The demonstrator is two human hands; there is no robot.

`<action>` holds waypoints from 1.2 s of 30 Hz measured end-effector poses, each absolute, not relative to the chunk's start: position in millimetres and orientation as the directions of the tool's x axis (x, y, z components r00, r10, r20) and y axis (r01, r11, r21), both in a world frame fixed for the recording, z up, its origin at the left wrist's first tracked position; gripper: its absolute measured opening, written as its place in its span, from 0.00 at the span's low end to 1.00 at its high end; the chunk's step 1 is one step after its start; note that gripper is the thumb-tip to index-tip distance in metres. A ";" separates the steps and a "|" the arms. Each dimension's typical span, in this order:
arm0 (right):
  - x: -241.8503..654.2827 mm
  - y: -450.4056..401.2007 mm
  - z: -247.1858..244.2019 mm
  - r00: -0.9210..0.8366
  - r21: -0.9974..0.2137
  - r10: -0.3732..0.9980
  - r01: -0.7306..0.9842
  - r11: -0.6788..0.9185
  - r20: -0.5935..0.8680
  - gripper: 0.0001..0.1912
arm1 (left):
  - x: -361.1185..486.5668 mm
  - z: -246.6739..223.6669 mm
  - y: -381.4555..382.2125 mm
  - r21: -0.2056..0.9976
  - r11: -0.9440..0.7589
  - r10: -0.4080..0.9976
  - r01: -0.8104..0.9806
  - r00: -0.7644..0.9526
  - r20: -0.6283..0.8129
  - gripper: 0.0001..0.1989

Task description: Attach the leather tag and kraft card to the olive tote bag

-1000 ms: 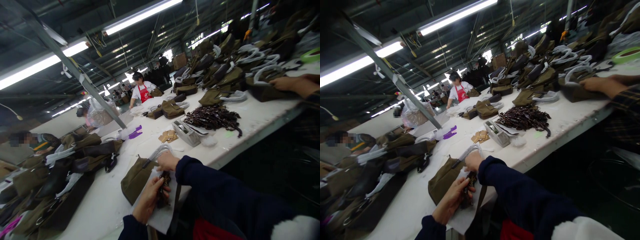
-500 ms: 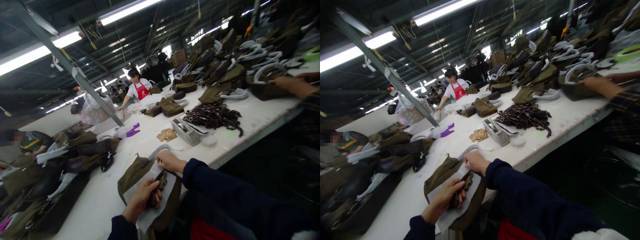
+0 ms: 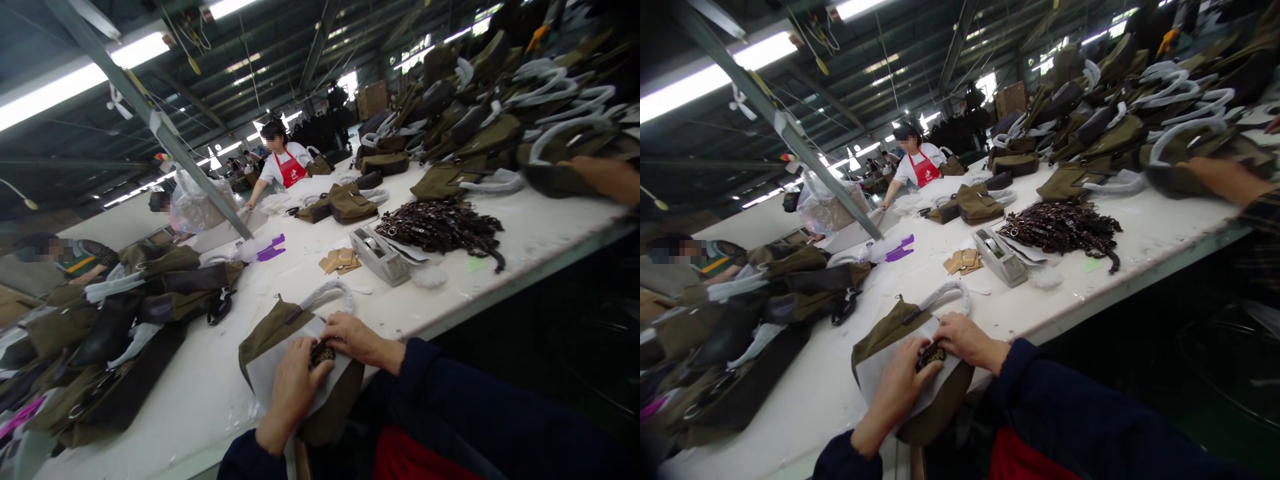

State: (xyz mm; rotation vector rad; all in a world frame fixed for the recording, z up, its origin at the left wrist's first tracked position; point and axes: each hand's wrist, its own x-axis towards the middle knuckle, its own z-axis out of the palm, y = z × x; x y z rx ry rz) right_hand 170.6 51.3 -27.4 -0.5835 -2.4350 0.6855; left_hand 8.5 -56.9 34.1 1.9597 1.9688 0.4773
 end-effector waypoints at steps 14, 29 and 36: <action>182.5 57.0 -14.4 -0.867 -0.552 0.376 0.148 0.821 0.327 0.16 | 4.2 26.6 -60.7 0.445 -0.115 0.993 0.888 0.105 0.047 0.17; 190.9 39.9 -8.3 -0.873 -0.211 0.200 0.115 0.971 0.445 0.10 | -12.2 32.1 -56.4 0.378 -0.205 0.975 0.903 0.220 0.003 0.16; 166.6 53.4 -18.5 -0.809 -0.473 0.452 0.251 0.844 0.377 0.12 | -24.5 38.6 -55.4 0.470 -0.268 0.942 0.841 0.331 -0.054 0.18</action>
